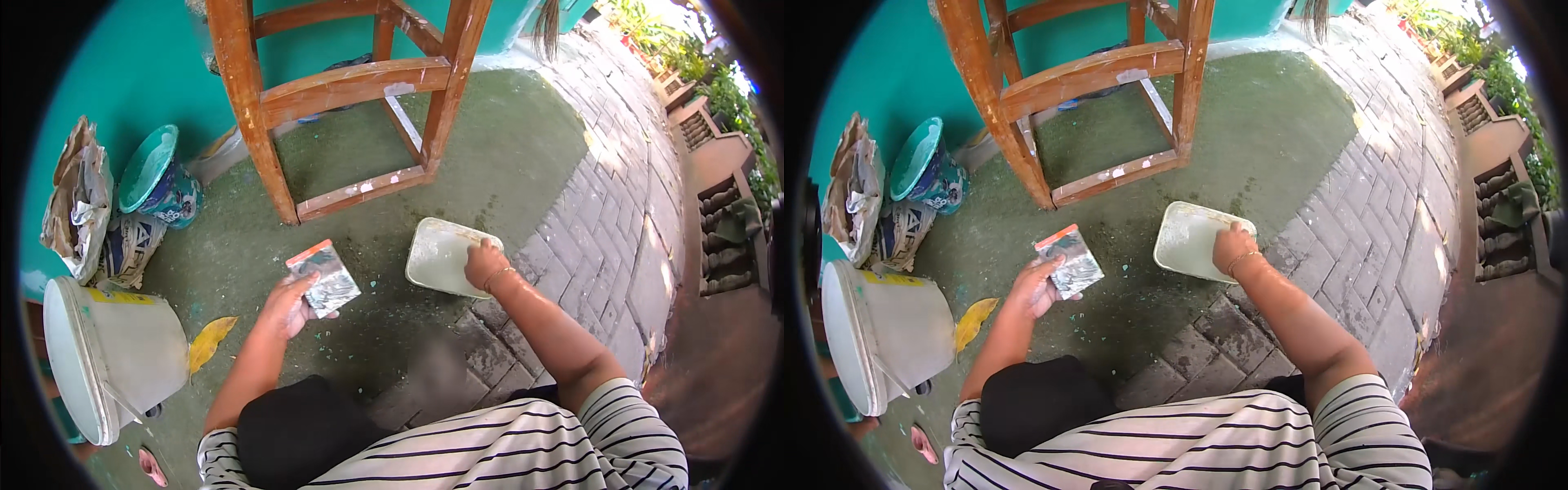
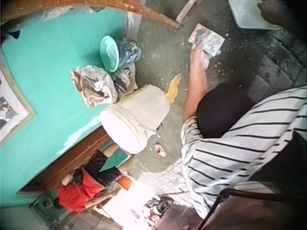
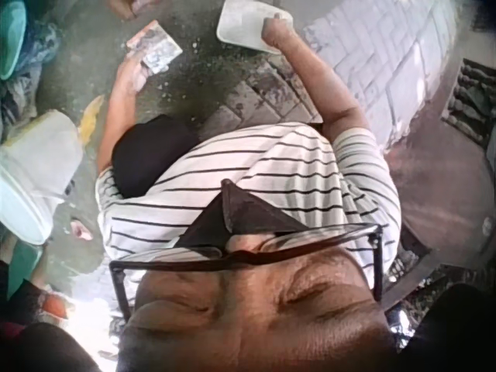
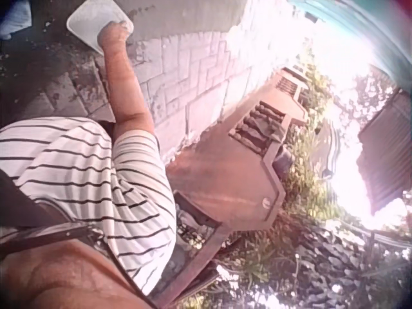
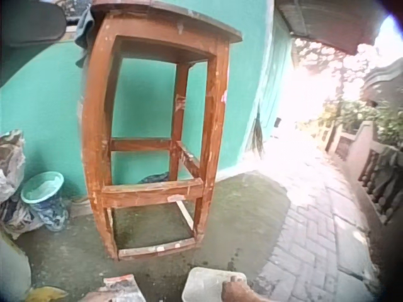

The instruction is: The person applies a white substance to a damaged exterior wall by hand and using a tool, then prepares a liquid mixture by pouring from a bucket into a container using a ladle.

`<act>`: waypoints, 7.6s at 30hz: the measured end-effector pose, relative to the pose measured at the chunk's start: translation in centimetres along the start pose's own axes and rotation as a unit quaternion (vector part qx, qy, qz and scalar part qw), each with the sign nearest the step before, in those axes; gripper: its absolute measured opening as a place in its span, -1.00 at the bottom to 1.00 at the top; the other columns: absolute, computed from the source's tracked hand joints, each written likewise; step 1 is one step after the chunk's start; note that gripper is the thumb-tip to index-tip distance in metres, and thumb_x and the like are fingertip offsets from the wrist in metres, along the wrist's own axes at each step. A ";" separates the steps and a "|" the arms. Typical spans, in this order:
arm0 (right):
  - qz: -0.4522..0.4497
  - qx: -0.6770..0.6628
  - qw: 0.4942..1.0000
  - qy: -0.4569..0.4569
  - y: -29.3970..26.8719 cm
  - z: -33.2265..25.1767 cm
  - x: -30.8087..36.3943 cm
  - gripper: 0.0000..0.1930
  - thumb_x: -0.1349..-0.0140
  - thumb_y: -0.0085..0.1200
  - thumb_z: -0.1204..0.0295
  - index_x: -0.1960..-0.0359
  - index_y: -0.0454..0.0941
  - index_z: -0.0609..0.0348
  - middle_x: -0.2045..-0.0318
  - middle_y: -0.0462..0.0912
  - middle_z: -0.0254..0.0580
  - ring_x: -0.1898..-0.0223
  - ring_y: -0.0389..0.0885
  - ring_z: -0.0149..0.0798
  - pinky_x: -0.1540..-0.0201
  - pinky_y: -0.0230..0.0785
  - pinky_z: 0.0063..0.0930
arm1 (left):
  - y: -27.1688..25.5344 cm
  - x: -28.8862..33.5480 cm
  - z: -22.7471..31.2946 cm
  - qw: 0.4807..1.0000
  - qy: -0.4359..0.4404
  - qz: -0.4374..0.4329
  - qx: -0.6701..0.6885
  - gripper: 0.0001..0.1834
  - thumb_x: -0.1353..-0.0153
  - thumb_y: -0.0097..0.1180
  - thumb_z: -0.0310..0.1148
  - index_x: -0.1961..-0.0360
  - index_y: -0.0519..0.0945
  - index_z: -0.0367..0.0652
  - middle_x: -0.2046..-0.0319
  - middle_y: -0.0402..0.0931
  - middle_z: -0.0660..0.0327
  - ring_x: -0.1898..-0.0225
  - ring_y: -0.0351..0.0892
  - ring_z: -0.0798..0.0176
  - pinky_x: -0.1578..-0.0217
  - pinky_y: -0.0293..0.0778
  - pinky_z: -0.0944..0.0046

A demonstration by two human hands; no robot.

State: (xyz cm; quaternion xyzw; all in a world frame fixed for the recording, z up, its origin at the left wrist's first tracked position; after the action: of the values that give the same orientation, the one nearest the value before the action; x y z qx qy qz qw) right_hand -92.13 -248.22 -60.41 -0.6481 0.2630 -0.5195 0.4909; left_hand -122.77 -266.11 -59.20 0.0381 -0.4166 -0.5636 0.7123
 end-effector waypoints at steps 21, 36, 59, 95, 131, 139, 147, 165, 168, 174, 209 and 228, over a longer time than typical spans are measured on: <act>-0.155 -0.646 0.733 0.149 4.9 7.1 2.3 -0.63 -0.05 0.08 0.58 0.10 0.41 0.59 0.25 0.58 0.22 0.37 0.66 0.11 0.44 0.63 -0.10 | -7.4 3.0 -1.7 0.992 0.016 0.093 0.081 -0.56 -0.24 0.02 -0.30 -0.11 0.32 -0.24 0.03 0.50 0.01 0.11 0.59 -0.03 0.32 0.59 -0.13; -0.240 -0.524 0.817 0.018 0.2 -8.1 3.1 -0.71 0.02 -0.05 0.69 0.21 0.45 0.62 0.35 0.59 0.20 0.45 0.66 0.07 0.59 0.64 -0.19 | -11.3 12.6 7.2 0.948 0.232 0.199 0.095 -0.56 -0.21 0.07 -0.30 -0.10 0.34 -0.17 0.08 0.53 0.07 0.16 0.62 0.05 0.43 0.61 0.01; -0.186 -0.387 0.870 -0.245 -0.5 -47.2 -13.9 -0.71 -0.11 0.07 0.51 0.14 0.54 0.43 0.38 0.63 0.11 0.52 0.67 -0.08 0.51 0.57 -0.38 | -15.4 15.7 11.5 0.910 0.298 0.238 0.160 -0.60 -0.20 0.06 -0.42 -0.06 0.36 -0.28 0.10 0.52 0.05 0.17 0.62 0.04 0.41 0.61 0.01; -0.290 -0.866 0.393 -0.106 -12.5 -13.9 11.9 -0.72 -0.15 0.16 0.51 0.10 0.47 0.23 0.26 0.61 -0.24 0.25 0.60 -0.33 0.18 0.47 -0.43 | 14.8 11.4 8.5 0.302 0.699 0.191 -0.619 -0.74 0.01 0.24 -0.28 0.26 0.66 0.37 -0.05 0.41 0.24 -0.29 -0.01 0.06 -0.28 -0.23 -0.34; -0.054 -0.517 0.853 0.048 -10.8 24.8 5.7 -0.86 -0.12 0.14 0.41 0.37 0.47 0.18 0.53 0.49 -0.35 0.53 0.45 -0.47 0.50 0.31 -0.59 | 18.5 15.8 8.0 0.588 0.282 0.121 -0.749 -0.73 -0.14 0.19 -0.52 0.13 0.51 -0.36 0.22 0.44 0.09 0.22 0.49 0.25 0.18 0.43 0.35; 0.055 -0.814 0.568 0.107 -3.5 37.2 15.6 -0.82 -0.11 0.14 0.56 0.25 0.44 0.25 0.43 0.59 -0.19 0.46 0.63 -0.37 0.48 0.50 -0.54 | 26.8 16.5 6.7 0.447 0.311 0.142 -0.827 -0.58 -0.07 0.27 -0.33 0.12 0.51 -0.38 -0.12 0.28 -0.18 -0.15 0.25 -0.17 -0.15 0.18 0.04; -0.027 -0.829 0.557 0.044 -0.7 34.6 14.9 -0.68 0.00 0.19 0.67 0.18 0.43 0.27 0.41 0.60 -0.22 0.50 0.61 -0.39 0.49 0.47 -0.58 | 32.7 15.7 5.3 0.458 0.336 0.057 -0.821 -0.57 -0.07 0.23 -0.37 0.04 0.48 -0.33 -0.10 0.31 -0.12 -0.07 0.33 -0.12 -0.15 0.19 0.06; 0.228 -0.354 0.810 0.408 10.2 48.9 29.5 -0.81 -0.12 -0.07 0.44 0.34 0.59 0.21 0.54 0.61 -0.11 0.45 0.58 -0.11 0.34 0.37 -0.21 | 20.2 8.6 5.7 0.584 0.115 0.077 -0.800 -0.64 -0.12 0.19 -0.46 0.04 0.48 -0.31 0.12 0.45 0.02 0.26 0.48 0.22 0.22 0.43 0.25; 0.288 -0.175 0.769 0.543 14.4 51.1 37.4 -0.73 -0.17 -0.15 0.40 0.25 0.62 0.14 0.37 0.62 0.11 0.26 0.57 0.19 0.20 0.38 -0.04 | 19.1 7.4 5.1 0.561 0.099 0.055 -0.820 -0.63 -0.12 0.19 -0.44 0.03 0.48 -0.30 0.14 0.45 0.05 0.29 0.46 0.23 0.23 0.42 0.27; 0.281 -0.106 0.644 0.704 25.0 56.8 48.4 -0.70 -0.15 -0.13 0.38 0.15 0.59 0.14 0.29 0.61 0.14 0.21 0.58 0.12 0.15 0.39 -0.04 | 19.3 4.5 3.9 0.539 0.113 0.004 -0.835 -0.63 -0.13 0.21 -0.38 0.05 0.49 -0.29 0.12 0.45 0.08 0.22 0.43 0.20 0.18 0.40 0.23; 0.174 -0.263 0.761 0.568 28.3 50.8 41.1 -0.74 -0.21 -0.05 0.30 0.36 0.62 0.22 0.34 0.61 0.16 0.20 0.58 0.14 0.13 0.40 -0.10 | 9.3 -5.7 0.3 0.599 -0.030 -0.069 -0.797 -0.62 -0.18 0.19 -0.40 0.00 0.41 -0.27 0.28 0.45 0.13 0.41 0.50 0.28 0.41 0.57 0.29; 0.205 -0.689 0.540 0.437 25.8 46.7 46.4 -0.70 -0.11 0.11 0.45 0.10 0.49 0.26 0.28 0.64 -0.11 0.17 0.63 -0.16 0.06 0.47 -0.28 | 20.4 -4.3 -3.8 0.737 -0.060 -0.014 -0.673 -0.69 -0.17 0.06 -0.44 0.09 0.38 -0.38 0.33 0.43 0.07 0.51 0.51 0.24 0.55 0.54 0.30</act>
State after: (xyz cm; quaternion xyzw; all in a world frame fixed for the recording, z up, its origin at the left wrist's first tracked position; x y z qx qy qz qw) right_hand -29.29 -280.59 -63.62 -0.4073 0.8477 -0.2819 -0.1898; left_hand -104.67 -256.70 -53.36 -0.4793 0.0298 -0.7082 0.5175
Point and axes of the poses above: each hand's wrist, its own x-axis away from the middle knuckle, its own y-axis out of the palm, z = x × y, the point moved 6 cm from there along -x, towards the middle knuckle
